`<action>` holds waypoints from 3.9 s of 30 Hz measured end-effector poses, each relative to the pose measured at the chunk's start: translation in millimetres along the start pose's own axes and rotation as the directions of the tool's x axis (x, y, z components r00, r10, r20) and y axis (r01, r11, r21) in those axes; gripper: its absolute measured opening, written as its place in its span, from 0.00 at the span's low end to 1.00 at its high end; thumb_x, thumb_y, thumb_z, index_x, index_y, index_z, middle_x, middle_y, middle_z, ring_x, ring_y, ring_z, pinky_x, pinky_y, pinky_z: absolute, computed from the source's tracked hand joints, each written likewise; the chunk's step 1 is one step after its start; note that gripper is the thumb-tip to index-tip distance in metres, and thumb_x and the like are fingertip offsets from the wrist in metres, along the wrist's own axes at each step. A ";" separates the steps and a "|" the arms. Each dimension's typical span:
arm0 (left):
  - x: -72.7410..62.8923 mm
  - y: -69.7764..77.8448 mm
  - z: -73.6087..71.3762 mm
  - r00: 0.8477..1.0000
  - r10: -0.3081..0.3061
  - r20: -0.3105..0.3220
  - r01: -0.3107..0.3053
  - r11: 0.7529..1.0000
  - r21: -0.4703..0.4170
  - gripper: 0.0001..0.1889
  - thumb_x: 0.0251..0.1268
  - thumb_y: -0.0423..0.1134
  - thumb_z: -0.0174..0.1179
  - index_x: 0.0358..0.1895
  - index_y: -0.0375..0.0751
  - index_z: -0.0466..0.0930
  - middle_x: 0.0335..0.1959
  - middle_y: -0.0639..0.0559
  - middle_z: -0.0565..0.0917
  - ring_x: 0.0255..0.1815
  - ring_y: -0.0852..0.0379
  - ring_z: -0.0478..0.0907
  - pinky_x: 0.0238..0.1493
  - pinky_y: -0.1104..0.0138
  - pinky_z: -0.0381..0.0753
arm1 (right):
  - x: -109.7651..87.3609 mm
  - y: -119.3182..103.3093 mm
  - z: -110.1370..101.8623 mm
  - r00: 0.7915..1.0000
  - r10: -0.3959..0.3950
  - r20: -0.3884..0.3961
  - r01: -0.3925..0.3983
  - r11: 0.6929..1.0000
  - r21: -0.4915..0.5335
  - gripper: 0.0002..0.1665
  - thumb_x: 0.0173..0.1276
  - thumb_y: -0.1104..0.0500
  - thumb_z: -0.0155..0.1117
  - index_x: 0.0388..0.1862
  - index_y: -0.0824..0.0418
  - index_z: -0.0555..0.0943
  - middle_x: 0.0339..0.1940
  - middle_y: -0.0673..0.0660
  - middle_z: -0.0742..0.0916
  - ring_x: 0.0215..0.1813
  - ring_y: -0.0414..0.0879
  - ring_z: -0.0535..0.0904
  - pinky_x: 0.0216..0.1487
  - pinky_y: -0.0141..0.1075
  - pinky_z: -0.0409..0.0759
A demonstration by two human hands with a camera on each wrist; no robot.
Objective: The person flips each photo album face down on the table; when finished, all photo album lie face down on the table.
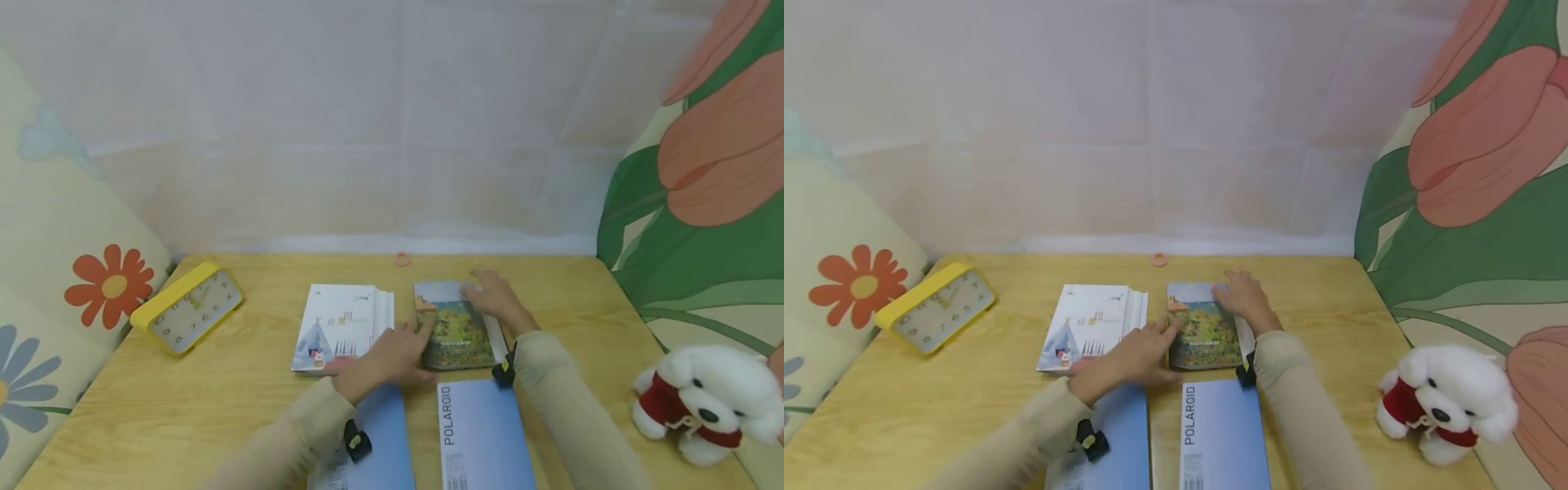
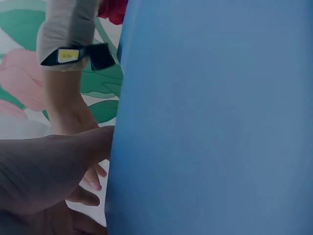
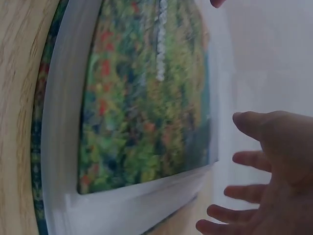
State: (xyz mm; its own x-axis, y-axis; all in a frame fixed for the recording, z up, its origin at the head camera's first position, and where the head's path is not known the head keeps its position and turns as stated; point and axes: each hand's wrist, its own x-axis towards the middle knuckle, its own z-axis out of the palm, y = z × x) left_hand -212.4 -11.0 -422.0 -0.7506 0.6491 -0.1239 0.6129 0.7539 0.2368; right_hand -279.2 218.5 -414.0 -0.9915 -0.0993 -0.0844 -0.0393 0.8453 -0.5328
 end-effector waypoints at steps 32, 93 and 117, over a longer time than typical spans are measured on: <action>-28.5 8.5 -28.2 0.930 0.090 -0.355 -0.277 0.808 -0.521 0.42 0.66 0.31 0.64 0.77 0.29 0.50 0.79 0.37 0.45 0.77 0.40 0.51 0.71 0.54 0.59 | -7.0 -48.7 20.8 0.983 -0.114 0.145 -0.015 0.734 0.679 0.44 0.79 0.32 0.31 0.67 0.67 0.71 0.62 0.66 0.77 0.62 0.59 0.73 0.67 0.55 0.66; 21.7 7.8 22.1 0.999 -0.041 -0.017 0.038 0.988 -0.153 0.51 0.48 0.50 0.74 0.77 0.43 0.59 0.76 0.32 0.54 0.75 0.34 0.50 0.60 0.49 0.75 | -30.8 1.2 16.6 0.989 0.133 0.065 -0.138 0.988 0.069 0.38 0.73 0.55 0.61 0.71 0.78 0.62 0.68 0.77 0.71 0.68 0.70 0.67 0.66 0.58 0.68; -80.8 -120.6 -30.1 0.962 -0.179 -0.206 0.090 0.920 -0.382 0.63 0.42 0.46 0.81 0.75 0.24 0.46 0.72 0.22 0.55 0.73 0.26 0.52 0.69 0.36 0.55 | 4.1 -105.1 42.2 0.992 -0.128 -0.010 0.129 0.987 0.101 0.41 0.76 0.41 0.52 0.79 0.58 0.58 0.76 0.67 0.64 0.72 0.62 0.66 0.73 0.55 0.59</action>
State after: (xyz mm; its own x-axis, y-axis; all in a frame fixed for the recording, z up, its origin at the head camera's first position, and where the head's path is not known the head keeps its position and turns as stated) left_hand -233.1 -157.4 -411.6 -0.8826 0.4687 0.0366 0.4023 0.7128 0.5744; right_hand -273.9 107.2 -393.9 -0.9794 -0.2018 -0.0073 -0.1537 0.7681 -0.6216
